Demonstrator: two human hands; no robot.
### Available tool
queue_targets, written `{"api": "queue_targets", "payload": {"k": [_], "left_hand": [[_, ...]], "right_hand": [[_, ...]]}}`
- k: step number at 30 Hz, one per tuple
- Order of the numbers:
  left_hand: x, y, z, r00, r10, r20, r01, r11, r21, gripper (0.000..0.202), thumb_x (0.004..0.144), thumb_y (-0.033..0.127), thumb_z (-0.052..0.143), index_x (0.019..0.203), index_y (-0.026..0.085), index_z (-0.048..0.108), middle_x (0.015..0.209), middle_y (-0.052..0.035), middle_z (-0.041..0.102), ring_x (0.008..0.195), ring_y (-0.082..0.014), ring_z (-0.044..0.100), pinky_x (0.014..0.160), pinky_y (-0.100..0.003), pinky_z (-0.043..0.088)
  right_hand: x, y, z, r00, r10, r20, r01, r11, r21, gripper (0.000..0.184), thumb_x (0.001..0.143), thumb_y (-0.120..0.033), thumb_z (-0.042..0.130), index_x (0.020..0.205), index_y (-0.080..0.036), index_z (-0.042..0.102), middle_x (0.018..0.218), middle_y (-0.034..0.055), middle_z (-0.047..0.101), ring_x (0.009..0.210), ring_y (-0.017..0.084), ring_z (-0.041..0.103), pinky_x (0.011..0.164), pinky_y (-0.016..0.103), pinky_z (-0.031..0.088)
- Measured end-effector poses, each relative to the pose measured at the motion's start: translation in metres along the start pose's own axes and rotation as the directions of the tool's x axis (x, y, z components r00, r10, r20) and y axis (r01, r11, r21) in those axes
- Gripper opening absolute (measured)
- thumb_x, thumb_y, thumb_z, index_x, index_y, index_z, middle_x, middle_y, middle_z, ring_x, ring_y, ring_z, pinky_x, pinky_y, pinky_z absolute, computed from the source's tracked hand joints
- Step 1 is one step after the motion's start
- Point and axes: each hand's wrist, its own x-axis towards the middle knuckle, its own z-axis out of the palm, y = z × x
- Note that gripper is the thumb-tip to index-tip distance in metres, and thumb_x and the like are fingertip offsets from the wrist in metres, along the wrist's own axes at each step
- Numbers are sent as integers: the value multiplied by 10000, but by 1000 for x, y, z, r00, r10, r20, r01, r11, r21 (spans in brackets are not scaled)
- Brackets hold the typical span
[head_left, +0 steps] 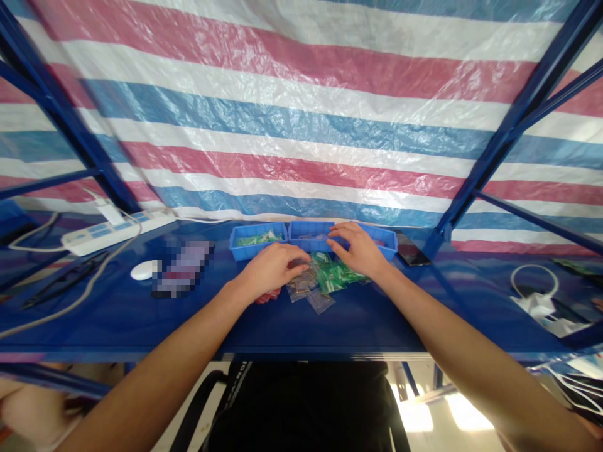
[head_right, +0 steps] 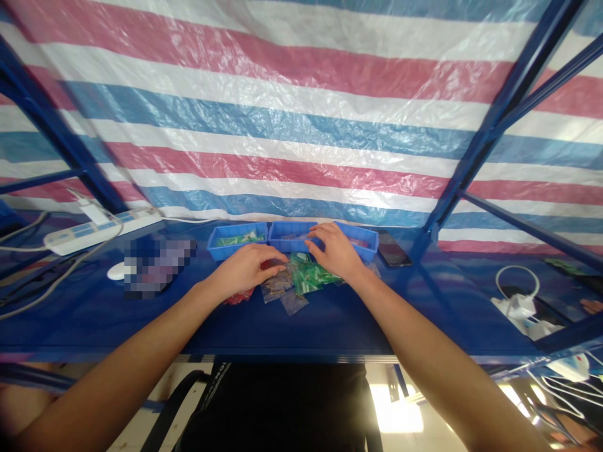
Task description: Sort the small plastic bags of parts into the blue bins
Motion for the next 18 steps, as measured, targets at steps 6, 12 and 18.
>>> {"api": "queue_targets", "payload": {"k": [6,12,18], "left_hand": [[1,4,-5,998,0,-55,2,999,35,188,966,252,667,1075,290,816,1071,-16,832,998,-248,778,953,-354,557],[2,24,-11,956,-107,-275,61,984,-169,198,994,352,690,1113,235,795,1098,-46,829,989,-234,786,946,-353,598],[4,26,-6,934,-224,-278,47,849,-526,378,948,421,770,1247,195,724,1109,-93,817,1011,-238,794,920,-345,626]], "right_hand": [[1,-21,-8,999,9,-35,-6,998,67,169,1027,-339,627,1084,-258,764,1107,100,762,1108,314,663,1045,518,513],[-2,-39,-4,995,59,85,-84,937,340,297,932,-418,782,1195,-283,755,1194,72,777,1139,297,708,1057,491,538],[-5,-43,13,931,248,268,-366,627,688,399,808,-421,876,1130,-250,713,1008,26,810,935,231,773,906,393,614]]}}
